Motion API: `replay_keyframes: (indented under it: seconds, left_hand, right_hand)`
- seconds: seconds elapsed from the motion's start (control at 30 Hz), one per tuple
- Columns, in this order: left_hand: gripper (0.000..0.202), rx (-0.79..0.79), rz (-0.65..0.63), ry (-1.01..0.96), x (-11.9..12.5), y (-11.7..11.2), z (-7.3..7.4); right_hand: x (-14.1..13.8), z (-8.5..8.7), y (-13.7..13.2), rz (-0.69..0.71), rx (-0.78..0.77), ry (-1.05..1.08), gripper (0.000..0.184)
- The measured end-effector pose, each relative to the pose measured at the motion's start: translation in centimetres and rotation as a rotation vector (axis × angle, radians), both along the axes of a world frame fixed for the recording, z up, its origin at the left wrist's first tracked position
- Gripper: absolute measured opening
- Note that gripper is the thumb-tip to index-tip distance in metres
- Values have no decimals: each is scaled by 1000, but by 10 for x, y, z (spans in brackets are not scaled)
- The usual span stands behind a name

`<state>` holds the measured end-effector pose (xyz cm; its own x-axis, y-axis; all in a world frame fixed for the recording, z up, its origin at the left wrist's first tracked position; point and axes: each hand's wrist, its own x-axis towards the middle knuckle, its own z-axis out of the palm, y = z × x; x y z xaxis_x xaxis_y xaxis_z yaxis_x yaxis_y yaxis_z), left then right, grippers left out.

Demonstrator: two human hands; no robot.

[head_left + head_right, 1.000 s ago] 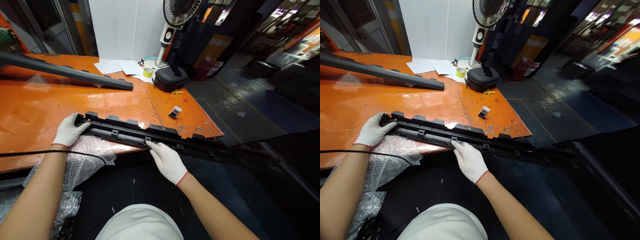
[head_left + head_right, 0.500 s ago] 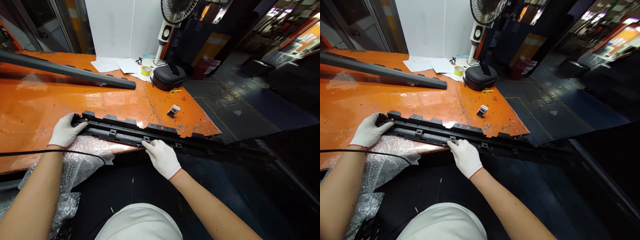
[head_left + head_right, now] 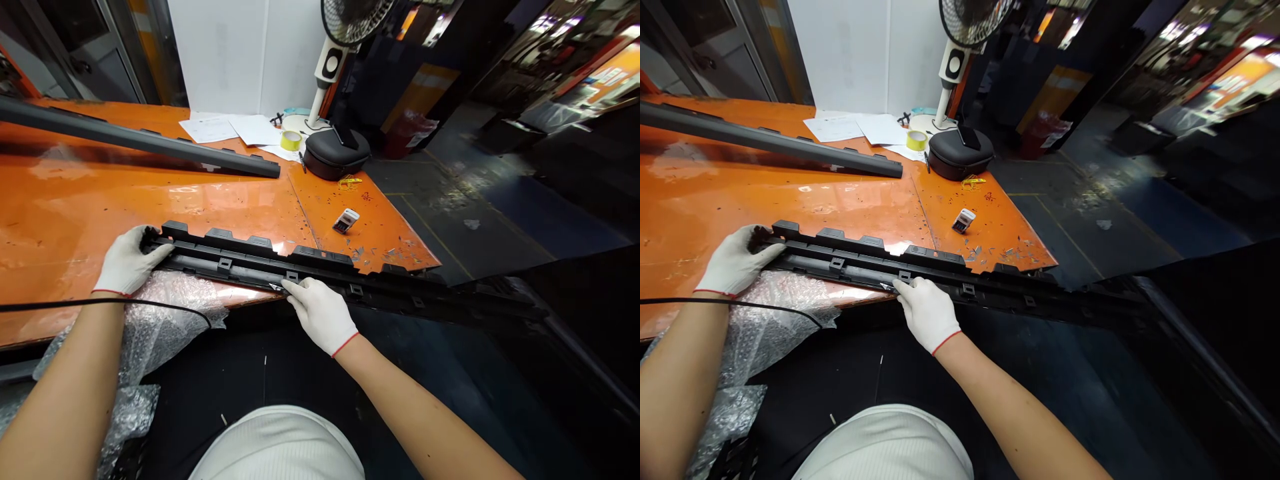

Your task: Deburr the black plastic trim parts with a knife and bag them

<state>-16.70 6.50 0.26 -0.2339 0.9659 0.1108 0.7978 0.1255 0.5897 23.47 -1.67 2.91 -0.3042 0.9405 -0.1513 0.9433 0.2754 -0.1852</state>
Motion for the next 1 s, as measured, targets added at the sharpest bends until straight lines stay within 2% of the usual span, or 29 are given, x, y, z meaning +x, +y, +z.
replay_keyframes:
  seconds: [0.5, 0.6, 0.77, 0.8, 0.87, 0.93, 1.0]
  left_hand:
    - [56, 104, 36, -194, -3, -3, -15]
    - [55, 112, 42, -200, 0, -3, -9]
    - [52, 14, 51, -105, 1, -1, 12]
    - [52, -4, 57, -94, 1, 0, 15]
    - [53, -10, 59, -118, 0, 1, 15]
    - [56, 20, 58, -205, 0, 2, 10]
    - [59, 65, 63, -292, 0, 2, 2]
  right_hand:
    - [-1, -1, 2, -55, -21, 19, 34]
    - [8, -6, 0, -70, 2, 148, 36]
    - [11, -10, -7, -195, 52, 577, 39]
    - [7, -9, -9, -234, 2, 672, 36]
    - [-5, -6, -11, -299, -202, 836, 29]
    - [-22, -4, -11, -338, -448, 939, 28]
    - [-41, -4, -8, -337, -610, 988, 26]
